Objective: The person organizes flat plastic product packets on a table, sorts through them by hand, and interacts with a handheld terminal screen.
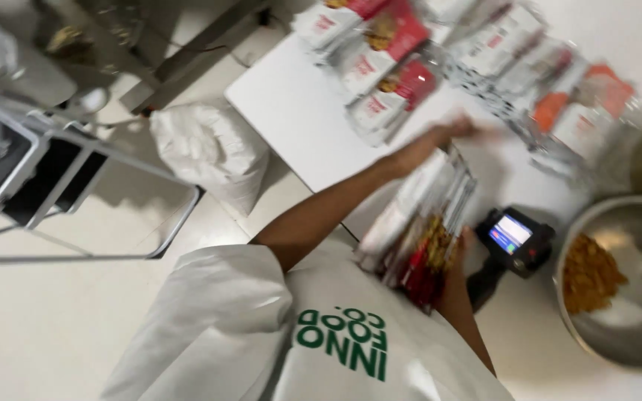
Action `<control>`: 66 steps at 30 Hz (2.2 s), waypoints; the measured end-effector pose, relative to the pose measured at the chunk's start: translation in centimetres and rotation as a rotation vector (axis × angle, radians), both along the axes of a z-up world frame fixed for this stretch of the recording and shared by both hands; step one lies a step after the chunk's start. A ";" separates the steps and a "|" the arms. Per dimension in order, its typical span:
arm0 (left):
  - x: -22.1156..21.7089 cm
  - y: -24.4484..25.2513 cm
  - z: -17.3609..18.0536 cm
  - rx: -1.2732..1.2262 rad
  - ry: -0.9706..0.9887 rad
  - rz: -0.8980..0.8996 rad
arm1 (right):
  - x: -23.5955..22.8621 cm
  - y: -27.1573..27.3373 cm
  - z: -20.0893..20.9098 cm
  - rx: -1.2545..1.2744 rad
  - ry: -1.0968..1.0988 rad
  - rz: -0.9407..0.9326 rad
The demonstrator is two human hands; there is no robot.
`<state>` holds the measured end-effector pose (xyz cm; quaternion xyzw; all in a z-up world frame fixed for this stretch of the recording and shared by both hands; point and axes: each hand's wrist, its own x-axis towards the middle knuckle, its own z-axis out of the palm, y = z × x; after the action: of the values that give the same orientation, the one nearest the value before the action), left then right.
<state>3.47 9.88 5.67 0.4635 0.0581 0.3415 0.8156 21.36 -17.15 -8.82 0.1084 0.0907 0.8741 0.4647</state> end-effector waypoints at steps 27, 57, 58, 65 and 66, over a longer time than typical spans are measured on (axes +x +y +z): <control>-5.0 -9.6 9.0 1.342 1.398 -0.449 | -10.9 7.6 27.7 0.773 -2.677 0.345; -1.1 -21.1 2.0 1.031 1.347 -0.226 | -11.6 3.9 24.1 -0.481 -1.859 -0.594; -1.3 -21.1 4.4 1.037 1.346 -0.227 | -10.7 3.8 22.6 -0.483 -1.857 -0.600; 1.4 -14.4 12.7 1.092 1.201 -0.432 | -5.0 3.9 16.1 -0.762 -2.001 -0.455; 3.1 -12.0 12.8 1.269 1.286 -0.394 | -3.9 3.8 14.1 -0.838 -2.012 -0.415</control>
<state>6.55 -2.16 18.43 0.9255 0.2218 -0.1585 0.2629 17.49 -13.33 5.24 -0.8036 -0.0594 0.3684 0.4636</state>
